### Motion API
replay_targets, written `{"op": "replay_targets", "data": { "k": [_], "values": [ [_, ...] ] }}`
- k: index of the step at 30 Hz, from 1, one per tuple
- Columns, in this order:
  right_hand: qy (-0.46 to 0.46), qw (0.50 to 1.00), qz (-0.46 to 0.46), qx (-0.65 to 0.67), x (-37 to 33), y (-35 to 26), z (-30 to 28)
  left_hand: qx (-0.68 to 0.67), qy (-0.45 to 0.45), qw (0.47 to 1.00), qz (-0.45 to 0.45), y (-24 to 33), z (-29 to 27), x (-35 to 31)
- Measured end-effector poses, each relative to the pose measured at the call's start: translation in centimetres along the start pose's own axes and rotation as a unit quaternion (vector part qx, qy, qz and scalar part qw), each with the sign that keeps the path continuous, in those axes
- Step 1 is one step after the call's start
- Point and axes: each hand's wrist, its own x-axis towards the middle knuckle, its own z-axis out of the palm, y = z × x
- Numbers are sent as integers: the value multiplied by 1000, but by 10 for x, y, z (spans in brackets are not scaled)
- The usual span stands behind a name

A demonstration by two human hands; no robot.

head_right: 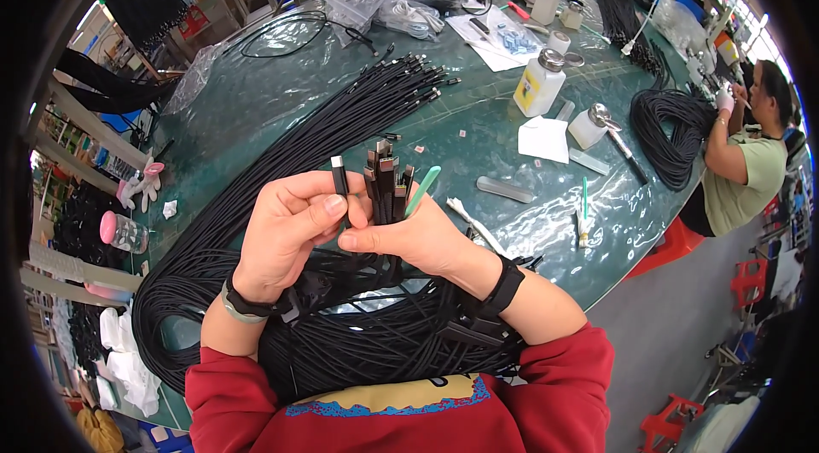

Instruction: The person gathers a bundle of cables and wipes the connector of each cable with a cloth wrapped around a stick. They dip the stick into a bottle of liquid and repeat the process for each cable in the bundle.

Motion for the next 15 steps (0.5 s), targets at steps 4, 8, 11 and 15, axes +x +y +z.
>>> {"op": "replay_targets", "data": {
  "k": [4,8,11,15],
  "values": [
    [5,1000,-5,-6,1,1,1,10,10,1000,14,1,4,-1],
    [12,1000,5,4,1,3,6,19,6,999,40,1,3,-4],
    [42,999,13,23,-2,-1,11,38,22,998,48,-1,4,-6],
    [25,999,-23,-26,0,4,-8,55,41,993,95,-4,4,4]
  ]
}}
